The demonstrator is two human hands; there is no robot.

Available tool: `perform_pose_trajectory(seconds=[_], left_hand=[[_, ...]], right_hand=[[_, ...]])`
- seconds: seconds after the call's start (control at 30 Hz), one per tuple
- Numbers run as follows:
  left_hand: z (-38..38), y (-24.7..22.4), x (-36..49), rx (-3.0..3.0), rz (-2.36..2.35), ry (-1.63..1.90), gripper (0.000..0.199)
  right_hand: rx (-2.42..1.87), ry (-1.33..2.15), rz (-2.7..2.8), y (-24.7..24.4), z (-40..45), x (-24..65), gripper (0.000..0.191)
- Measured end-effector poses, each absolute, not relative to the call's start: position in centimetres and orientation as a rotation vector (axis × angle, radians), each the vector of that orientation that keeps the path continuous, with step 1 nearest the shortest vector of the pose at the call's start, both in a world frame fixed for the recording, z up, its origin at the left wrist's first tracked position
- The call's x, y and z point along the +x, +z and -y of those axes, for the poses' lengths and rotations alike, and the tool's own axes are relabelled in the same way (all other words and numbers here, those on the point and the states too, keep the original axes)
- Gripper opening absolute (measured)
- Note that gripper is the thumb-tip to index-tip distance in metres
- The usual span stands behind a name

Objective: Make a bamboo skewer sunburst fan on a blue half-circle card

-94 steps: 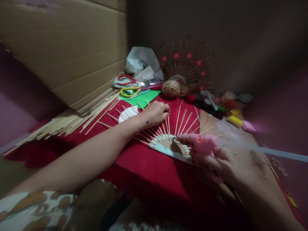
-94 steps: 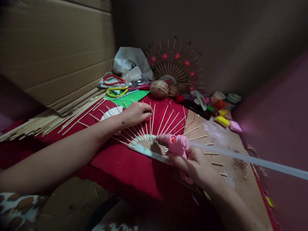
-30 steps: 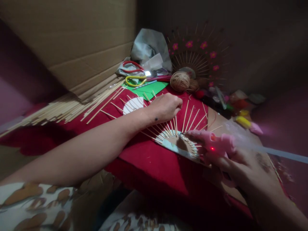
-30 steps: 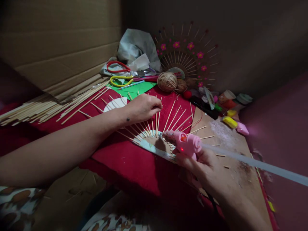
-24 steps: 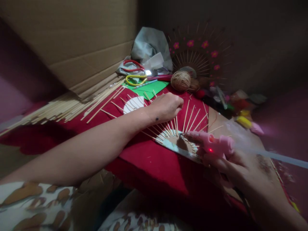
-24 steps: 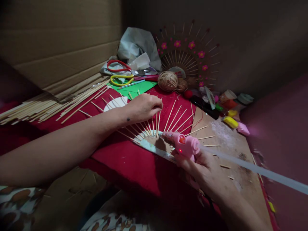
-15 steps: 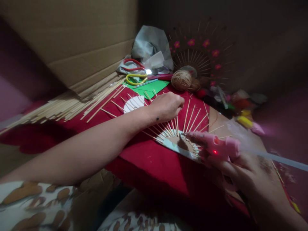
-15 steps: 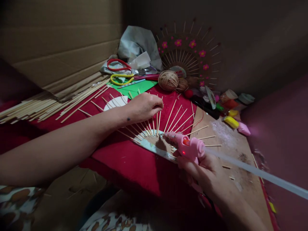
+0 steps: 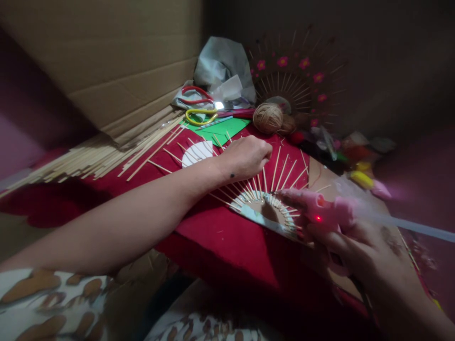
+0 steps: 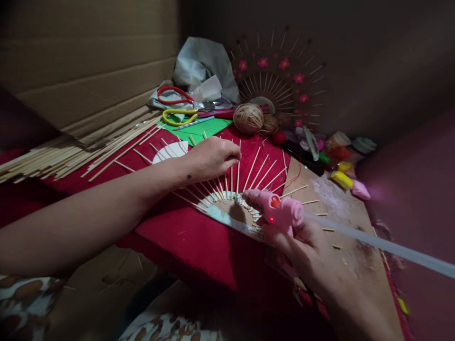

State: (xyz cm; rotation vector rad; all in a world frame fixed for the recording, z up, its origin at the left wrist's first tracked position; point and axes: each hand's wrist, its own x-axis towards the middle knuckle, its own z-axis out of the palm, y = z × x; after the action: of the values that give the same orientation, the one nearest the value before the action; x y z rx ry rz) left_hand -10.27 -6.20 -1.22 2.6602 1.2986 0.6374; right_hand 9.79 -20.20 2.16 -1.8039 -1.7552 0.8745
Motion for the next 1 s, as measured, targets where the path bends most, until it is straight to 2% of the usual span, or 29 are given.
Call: perform_pose_trajectory(seconds=[0.13,0.23,0.33,0.47,0.67,0.9,1.0], left_hand=[[6.1,-1.4,-10.3,2.643,-1.187,0.684,0.031],[6.1,-1.9,-10.1,2.689,-1.076,0.609,0.035],[5.9,-2.6,-9.6,2.745,-1.031,0.494,0.028],[5.5,-3.0,-9.3,2.771,-0.974,0.434,0.023],[5.0,-2.2,-9.3,2.853,-0.929,0.376,0.018],[5.0,-1.4,-8.7,3.047,-0.806,0.192,0.022],[4.6,-2.1,-9.0,3.185,-0.622,0.246,0.019]], right_hand=[[-1.95,0.785,1.626,2.4,20.9,8.3,0.015],[-1.995,0.778,1.573,2.7,21.5,7.8,0.026],[-1.957,0.816,1.547,2.9,21.7,7.9,0.033],[-1.864,0.876,1.618,2.6,21.0,8.7,0.014],[-1.726,1.051,1.671,1.5,19.8,10.3,0.046],[-1.586,1.047,1.671,1.5,19.3,10.2,0.042],[-1.587,1.1,1.658,1.5,19.4,10.3,0.044]])
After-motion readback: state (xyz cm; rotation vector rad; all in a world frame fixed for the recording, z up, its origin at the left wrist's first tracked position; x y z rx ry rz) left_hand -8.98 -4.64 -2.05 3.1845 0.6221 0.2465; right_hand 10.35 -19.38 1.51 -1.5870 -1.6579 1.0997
